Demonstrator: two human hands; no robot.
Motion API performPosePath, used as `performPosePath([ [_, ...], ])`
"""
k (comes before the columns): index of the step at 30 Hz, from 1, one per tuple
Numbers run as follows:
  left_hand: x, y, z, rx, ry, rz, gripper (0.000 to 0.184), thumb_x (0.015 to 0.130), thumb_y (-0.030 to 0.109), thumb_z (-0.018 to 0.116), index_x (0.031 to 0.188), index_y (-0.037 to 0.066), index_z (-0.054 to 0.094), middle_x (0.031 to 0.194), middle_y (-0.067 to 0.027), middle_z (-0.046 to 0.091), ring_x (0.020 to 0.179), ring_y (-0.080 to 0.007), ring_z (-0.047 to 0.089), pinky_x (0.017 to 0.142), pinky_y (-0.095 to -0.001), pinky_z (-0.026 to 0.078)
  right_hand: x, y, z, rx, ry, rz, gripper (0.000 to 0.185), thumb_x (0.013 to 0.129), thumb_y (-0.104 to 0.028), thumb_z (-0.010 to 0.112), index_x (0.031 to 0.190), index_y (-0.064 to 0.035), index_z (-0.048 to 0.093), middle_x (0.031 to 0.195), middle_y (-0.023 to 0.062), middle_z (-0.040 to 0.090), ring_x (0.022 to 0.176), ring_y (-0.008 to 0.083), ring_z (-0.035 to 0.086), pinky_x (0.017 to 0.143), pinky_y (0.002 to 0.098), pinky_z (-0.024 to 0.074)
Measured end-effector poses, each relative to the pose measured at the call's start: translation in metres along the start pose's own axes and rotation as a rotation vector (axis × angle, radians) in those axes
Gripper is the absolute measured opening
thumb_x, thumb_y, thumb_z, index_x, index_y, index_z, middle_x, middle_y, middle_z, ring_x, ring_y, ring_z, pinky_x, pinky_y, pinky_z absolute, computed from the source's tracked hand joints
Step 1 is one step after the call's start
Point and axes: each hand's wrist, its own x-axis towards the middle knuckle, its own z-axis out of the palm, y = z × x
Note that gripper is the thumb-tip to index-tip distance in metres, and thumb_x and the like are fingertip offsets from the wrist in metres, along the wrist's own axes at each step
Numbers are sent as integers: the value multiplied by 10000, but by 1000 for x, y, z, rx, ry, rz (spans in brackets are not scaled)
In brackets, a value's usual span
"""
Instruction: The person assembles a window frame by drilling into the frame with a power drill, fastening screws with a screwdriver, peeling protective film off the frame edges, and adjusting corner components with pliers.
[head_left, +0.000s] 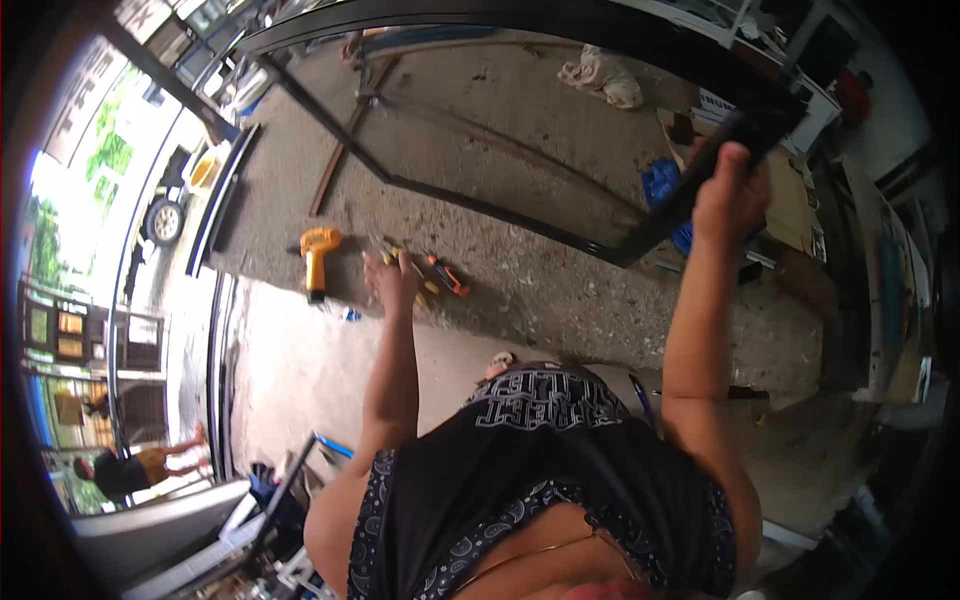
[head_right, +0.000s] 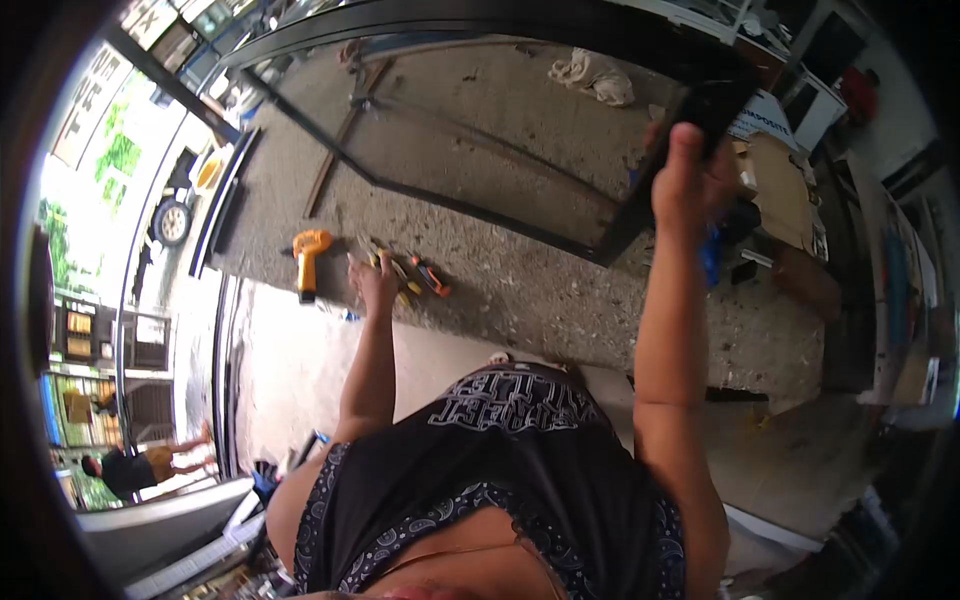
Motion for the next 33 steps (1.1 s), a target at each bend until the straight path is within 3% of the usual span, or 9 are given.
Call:
performPosePath([
  [4, 34, 1, -33, -113, 30, 235, 880, 908, 431, 610, 1492, -65, 176, 1483, -312, 299, 1414, -449, 249, 1167, -526, 191, 34, -75, -34, 30, 93, -8, 520, 906, -496, 654, 1051, 3, 617, 830, 86, 668, 703, 171, 653, 674, 311, 534],
  [8, 98, 29, -82, 500, 434, 492, 744, 976, 514, 456, 1499, 32, 238, 1509, -257, 288, 1406, -426, 293, 1168, -568, 219, 36, -139, -101, 30, 343, -99, 440, 931, -446, 636, 1114, -46, 620, 955, 75, 683, 813, 190, 640, 730, 328, 502],
  [10, 96, 100, -153, -516, 436, 652, 709, 1013, 553, 320, 1517, 64, 224, 1506, -253, 289, 1387, -412, 333, 1152, -538, 289, 12, -173, -121, -13, 364, -169, 349, 956, -396, 615, 1024, -53, 615, 874, 61, 671, 728, 172, 632, 650, 299, 497],
  [11, 103, 119, -180, -472, 403, 698, 714, 1015, 554, 308, 1524, 59, 227, 1523, -252, 280, 1405, -384, 324, 1141, -528, 308, 3, -193, -106, -30, 435, -196, 323, 937, -385, 649, 930, -64, 614, 787, 60, 657, 641, 157, 624, 571, 279, 495],
  [15, 130, 194, -231, -708, 88, 1142, 606, 1030, 491, 355, 1351, -6, 485, 1359, -203, 523, 1300, -312, 484, 1041, -451, 435, -50, -238, -141, -81, 493, -241, 432, 908, -510, 642, 885, -79, 640, 702, 46, 607, 542, 148, 572, 482, 273, 478],
  [22, 96, 277, -208, -1236, -755, 1205, 434, 998, 392, 510, 1116, -14, 609, 1023, -146, 639, 922, -249, 603, 789, -398, 503, -193, -275, -273, -92, 626, -225, 415, 930, -504, 609, 983, -97, 666, 730, 35, 620, 581, 156, 593, 517, 278, 496],
  [27, -77, 314, -182, -1249, -1046, 1352, 323, 923, 213, 640, 1117, -41, 592, 956, -104, 648, 807, -176, 596, 729, -290, 485, -349, -253, -437, -1026, 1052, 287, 457, 995, -434, 520, 1206, -35, 593, 1063, 95, 681, 958, 220, 650, 815, 329, 498],
  [29, -165, 310, -172, -1108, -1150, 1396, 283, 917, 129, 636, 1136, -42, 584, 963, -88, 640, 792, -148, 575, 751, -268, 470, -421, -253, -445, -1723, 784, 252, 363, 971, -364, 552, 1155, -57, 611, 1122, 205, 640, 1118, 404, 577, 940, 428, 473],
  [33, -313, 313, -143, -837, -1113, 1677, 240, 925, 158, 672, 1079, -9, 594, 879, -61, 610, 763, -128, 519, 703, -258, 429, -703, -201, -475, -1086, 883, 1146, 461, 977, -437, 493, 1251, -79, 590, 1097, 155, 665, 1045, 290, 614, 918, 412, 473],
])
